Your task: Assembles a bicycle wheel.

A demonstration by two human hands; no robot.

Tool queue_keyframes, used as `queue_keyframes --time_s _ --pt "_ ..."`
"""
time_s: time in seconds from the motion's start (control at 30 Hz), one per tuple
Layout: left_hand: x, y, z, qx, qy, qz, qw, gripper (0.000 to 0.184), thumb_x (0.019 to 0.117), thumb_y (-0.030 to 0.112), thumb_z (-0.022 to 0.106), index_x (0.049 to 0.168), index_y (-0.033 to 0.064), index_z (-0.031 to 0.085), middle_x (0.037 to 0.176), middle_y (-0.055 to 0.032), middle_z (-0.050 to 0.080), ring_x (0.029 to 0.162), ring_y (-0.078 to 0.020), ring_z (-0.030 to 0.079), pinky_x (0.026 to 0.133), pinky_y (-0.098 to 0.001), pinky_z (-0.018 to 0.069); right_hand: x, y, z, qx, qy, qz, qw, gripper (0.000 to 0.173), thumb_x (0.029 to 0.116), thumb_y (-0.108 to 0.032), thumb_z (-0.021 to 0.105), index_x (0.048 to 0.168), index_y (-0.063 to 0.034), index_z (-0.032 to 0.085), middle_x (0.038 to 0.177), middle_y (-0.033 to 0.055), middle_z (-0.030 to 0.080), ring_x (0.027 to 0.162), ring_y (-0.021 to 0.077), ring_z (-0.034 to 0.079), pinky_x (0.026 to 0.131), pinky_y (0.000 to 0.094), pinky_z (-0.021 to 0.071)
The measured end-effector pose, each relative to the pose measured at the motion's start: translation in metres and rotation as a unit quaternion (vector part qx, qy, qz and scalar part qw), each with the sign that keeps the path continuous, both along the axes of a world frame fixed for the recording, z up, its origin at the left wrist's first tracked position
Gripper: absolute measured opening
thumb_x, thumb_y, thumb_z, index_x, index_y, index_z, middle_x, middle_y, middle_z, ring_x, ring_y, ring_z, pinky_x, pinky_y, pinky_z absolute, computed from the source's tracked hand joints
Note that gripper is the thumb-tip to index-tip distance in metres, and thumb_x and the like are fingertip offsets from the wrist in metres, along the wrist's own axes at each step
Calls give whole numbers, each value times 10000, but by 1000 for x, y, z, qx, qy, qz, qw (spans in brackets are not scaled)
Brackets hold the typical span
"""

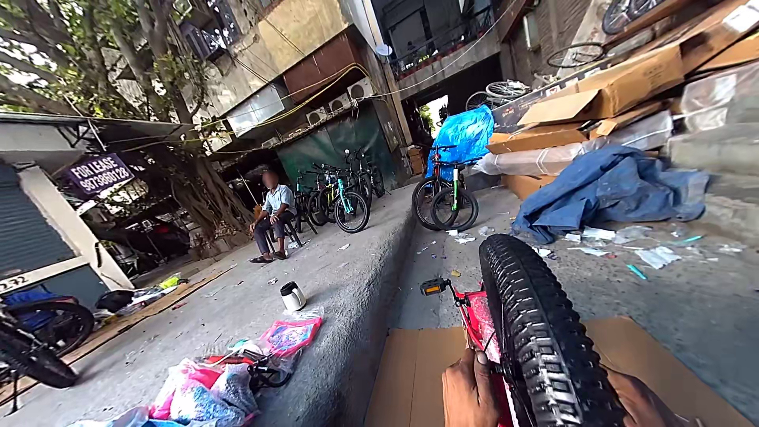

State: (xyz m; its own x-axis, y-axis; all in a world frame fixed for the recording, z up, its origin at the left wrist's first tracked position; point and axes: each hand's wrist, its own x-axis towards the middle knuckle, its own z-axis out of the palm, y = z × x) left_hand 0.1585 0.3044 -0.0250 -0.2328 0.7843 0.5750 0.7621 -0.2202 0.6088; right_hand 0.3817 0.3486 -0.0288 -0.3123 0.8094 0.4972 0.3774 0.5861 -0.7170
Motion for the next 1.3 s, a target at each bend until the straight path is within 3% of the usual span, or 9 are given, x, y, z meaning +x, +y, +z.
queue_keyframes --time_s 0.17,0.27,0.37,0.5,0.67,0.77,0.93,1.13,1.3 --pt "2 -6 13 -98 -26 -20 995 502 1059 288 326 1015 -32 710 815 -156 698 827 -288 705 782 -523 554 2 -1 3 12 -16 -4 1000 595 1103 -363 263 923 70 629 710 223 601 667 370 636 608 567 484" --pt "5 -6 8 -83 -33 -7 996 516 1052 307 321 991 -28 709 795 -152 692 803 -294 703 756 -526 556 2 -5 7 7 -10 -9 1000 569 1098 -339 275 905 72 617 692 203 579 655 336 617 611 536 476" --pt "6 -11 13 -100 -59 -9 993 473 1064 260 356 1085 -50 713 896 -186 720 892 -308 712 854 -538 557 2 0 2 -11 -11 -10 1000 580 1096 -397 297 992 42 662 759 196 640 722 346 667 662 575 519" --pt "5 -5 -2 -72 -84 -40 993 523 1070 313 305 1127 -18 706 940 -141 731 925 -233 712 889 -479 563 2 1 -5 -8 5 -52 999 566 1081 -418 293 978 -28 690 735 109 640 700 232 660 651 483 536" --pt "-9 6 -12 -41 -98 -94 990 625 1076 402 226 1075 5 708 907 -116 715 884 -200 705 841 -450 571 4 -16 22 -58 -29 -45 997 561 1114 -342 273 991 46 660 781 151 616 756 236 622 722 455 509" --pt "-22 14 -13 -81 -194 -162 964 575 1057 417 203 904 75 638 744 -18 584 664 -138 598 651 -362 544 3 -15 20 -52 -36 -32 997 558 1114 -345 281 987 68 634 769 129 582 738 182 588 728 399 501" --pt "-33 17 -13 -102 -307 -285 902 476 1097 348 255 973 66 618 703 2 564 590 -117 558 587 -307 523 -5 -32 36 -84 -33 -33 995 476 1121 -218 260 1147 117 596 828 133 576 747 128 582 766 320 503" --pt "-36 16 -12 -90 -323 -288 897 454 1092 340 284 907 98 621 633 49 475 547 -87 473 544 -272 443 -7 -32 26 -87 -19 -29 996 399 1097 -128 295 1221 141 564 955 191 612 866 144 610 831 307 514" --pt "-42 6 -1 -177 -382 -330 845 439 1109 389 305 895 119 576 647 40 471 526 -95 456 491 -270 438 -7 -40 35 -96 -19 -26 995 372 1083 -96 334 1256 146 558 1072 228 654 988 161 654 910 290 516"
